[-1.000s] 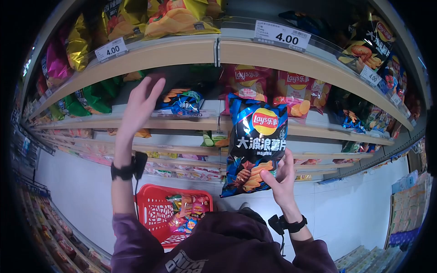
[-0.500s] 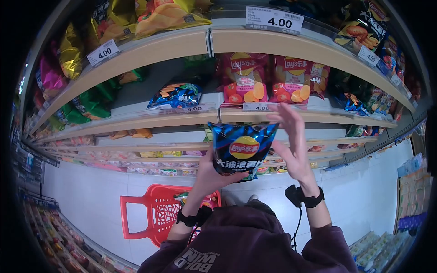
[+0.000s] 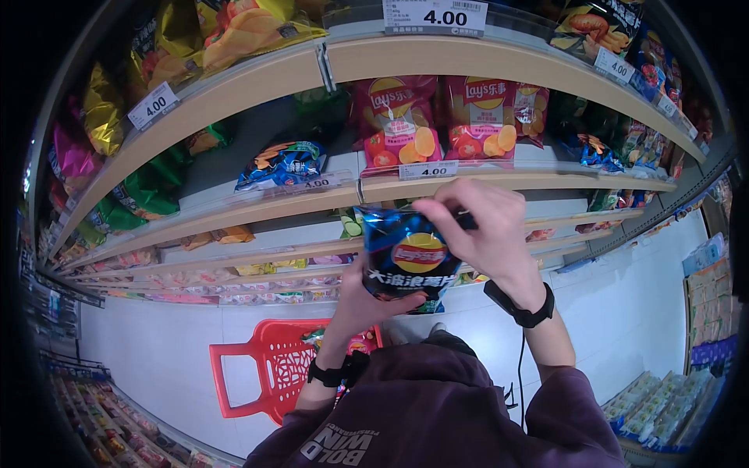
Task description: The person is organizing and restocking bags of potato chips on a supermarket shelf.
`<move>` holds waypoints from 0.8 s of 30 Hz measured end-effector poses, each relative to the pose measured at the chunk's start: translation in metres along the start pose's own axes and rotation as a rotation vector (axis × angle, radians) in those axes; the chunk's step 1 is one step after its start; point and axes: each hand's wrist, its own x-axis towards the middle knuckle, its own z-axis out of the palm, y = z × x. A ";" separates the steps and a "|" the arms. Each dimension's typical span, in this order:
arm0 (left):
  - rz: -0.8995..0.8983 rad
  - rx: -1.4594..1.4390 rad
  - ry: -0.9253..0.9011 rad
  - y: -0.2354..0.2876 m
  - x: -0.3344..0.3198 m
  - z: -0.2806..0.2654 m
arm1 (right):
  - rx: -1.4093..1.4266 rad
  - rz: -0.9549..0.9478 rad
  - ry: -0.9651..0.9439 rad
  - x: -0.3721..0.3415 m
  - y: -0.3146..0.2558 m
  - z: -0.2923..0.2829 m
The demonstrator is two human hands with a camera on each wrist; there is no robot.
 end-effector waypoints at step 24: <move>-0.072 -0.293 0.124 -0.019 -0.012 0.001 | 0.492 0.431 -0.304 -0.033 -0.016 0.019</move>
